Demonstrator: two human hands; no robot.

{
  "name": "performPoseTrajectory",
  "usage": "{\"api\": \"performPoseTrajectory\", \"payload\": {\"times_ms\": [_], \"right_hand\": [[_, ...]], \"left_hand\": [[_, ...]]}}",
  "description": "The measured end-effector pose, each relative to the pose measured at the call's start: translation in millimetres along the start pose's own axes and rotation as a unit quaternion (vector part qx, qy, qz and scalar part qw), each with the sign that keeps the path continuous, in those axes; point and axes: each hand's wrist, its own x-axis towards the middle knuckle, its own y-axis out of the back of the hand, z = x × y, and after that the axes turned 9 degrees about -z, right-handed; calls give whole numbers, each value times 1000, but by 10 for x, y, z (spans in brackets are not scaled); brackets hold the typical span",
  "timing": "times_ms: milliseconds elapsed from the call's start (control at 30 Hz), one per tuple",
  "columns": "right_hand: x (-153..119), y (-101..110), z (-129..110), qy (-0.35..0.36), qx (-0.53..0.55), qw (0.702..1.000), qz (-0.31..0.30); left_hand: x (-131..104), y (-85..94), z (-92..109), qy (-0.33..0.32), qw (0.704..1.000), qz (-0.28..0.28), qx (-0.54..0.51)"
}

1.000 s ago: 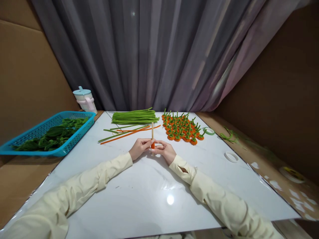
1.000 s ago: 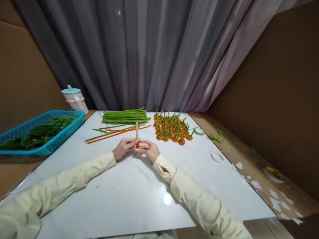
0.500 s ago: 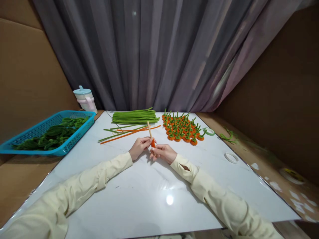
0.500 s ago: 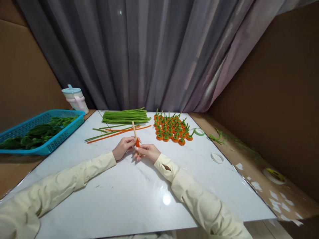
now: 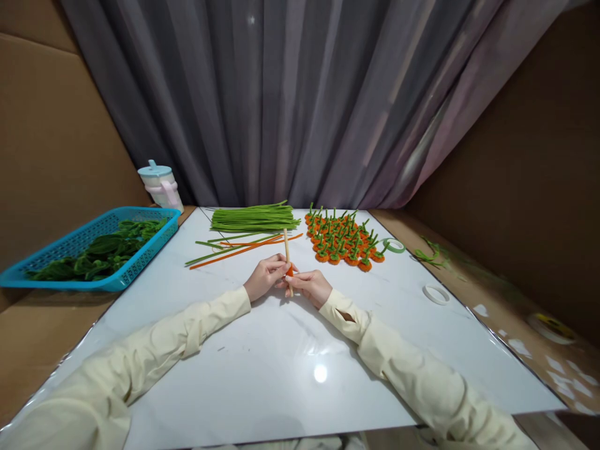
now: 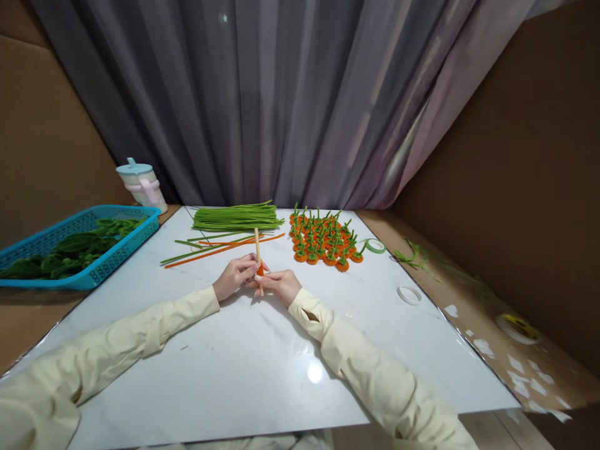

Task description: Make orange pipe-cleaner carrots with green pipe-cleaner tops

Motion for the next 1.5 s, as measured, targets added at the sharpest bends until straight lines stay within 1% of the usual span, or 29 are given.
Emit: {"api": "performPoseTrajectory", "payload": {"times_ms": [167,333,500,700,900,1133,1300,1500], "right_hand": [[-10,14,-9,6,-12,1000,-6],[0,41,14,7,-16,1000,-3],[42,45,38,5,-5,1000,7],[65,36,34,2,24,999,43],[60,37,13,-6,32,998,45],[47,33,20,1,27,998,56],[40,36,29,14,22,997,67],[44,44,41,24,28,996,78]], "left_hand": [[-14,-8,-10,-18,1000,-3,12],[-25,-33,-7,-19,1000,1,19],[-12,-12,-17,-15,1000,9,14],[4,10,-32,-37,998,47,36],[-5,-26,-41,-37,995,81,45],[-6,-32,-34,-31,996,57,65],[-7,-55,-32,-38,993,58,95],[6,-85,-34,-47,992,61,101]]}}
